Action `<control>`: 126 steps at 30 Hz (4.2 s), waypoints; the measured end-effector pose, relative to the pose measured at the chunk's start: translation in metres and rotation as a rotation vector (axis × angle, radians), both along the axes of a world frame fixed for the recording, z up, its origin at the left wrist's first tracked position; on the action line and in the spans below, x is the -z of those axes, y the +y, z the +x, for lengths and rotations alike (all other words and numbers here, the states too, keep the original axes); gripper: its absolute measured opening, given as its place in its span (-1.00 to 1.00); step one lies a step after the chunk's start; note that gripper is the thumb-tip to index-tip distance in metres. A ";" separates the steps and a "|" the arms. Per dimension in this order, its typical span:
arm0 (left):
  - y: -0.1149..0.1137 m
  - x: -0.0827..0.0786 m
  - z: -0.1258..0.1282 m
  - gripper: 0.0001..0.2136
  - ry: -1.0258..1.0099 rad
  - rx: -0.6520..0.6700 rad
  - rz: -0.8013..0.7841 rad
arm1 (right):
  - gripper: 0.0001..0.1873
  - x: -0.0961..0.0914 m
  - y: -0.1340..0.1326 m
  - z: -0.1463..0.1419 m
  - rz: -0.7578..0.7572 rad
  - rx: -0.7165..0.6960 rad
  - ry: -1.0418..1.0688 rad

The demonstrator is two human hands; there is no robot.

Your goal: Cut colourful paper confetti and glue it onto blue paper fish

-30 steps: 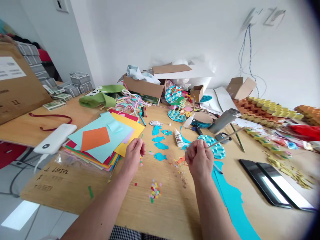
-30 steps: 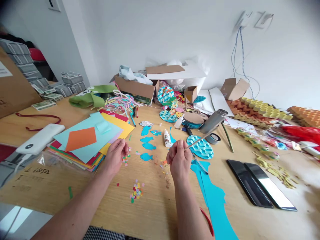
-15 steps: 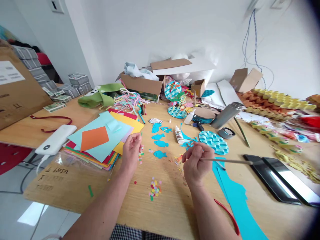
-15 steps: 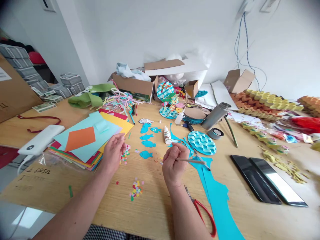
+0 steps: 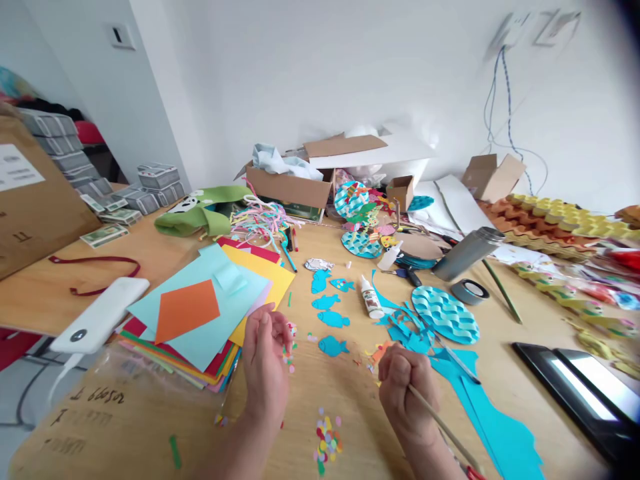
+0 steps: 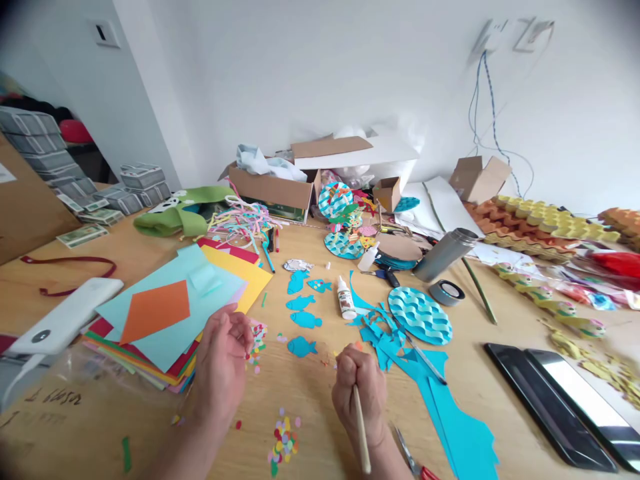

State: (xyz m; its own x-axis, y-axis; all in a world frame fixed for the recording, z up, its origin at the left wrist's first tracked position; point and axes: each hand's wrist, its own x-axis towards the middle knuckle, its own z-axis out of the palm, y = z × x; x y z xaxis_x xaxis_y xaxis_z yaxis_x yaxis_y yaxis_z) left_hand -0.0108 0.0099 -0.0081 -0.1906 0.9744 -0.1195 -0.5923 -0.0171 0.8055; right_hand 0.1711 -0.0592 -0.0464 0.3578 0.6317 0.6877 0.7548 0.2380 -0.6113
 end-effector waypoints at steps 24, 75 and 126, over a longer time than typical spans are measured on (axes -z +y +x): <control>0.001 -0.032 -0.034 -0.91 0.505 0.177 0.242 | -0.41 -0.029 0.009 -0.013 0.031 -0.079 0.211; 0.000 0.045 -0.054 -0.74 1.576 0.531 0.864 | -0.78 -0.032 0.013 -0.012 0.014 -0.001 0.035; -0.005 0.023 -0.055 -0.85 1.630 0.471 0.738 | -0.64 -0.029 0.011 -0.011 -0.057 0.025 0.174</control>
State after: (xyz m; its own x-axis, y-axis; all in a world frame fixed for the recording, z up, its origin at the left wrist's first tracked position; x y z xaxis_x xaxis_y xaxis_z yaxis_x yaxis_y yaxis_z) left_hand -0.0658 0.0054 -0.0309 0.6039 0.7369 0.3038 0.6089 -0.6725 0.4207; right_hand 0.1599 -0.0478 -0.0174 0.4840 0.6578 0.5772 0.6417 0.1817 -0.7451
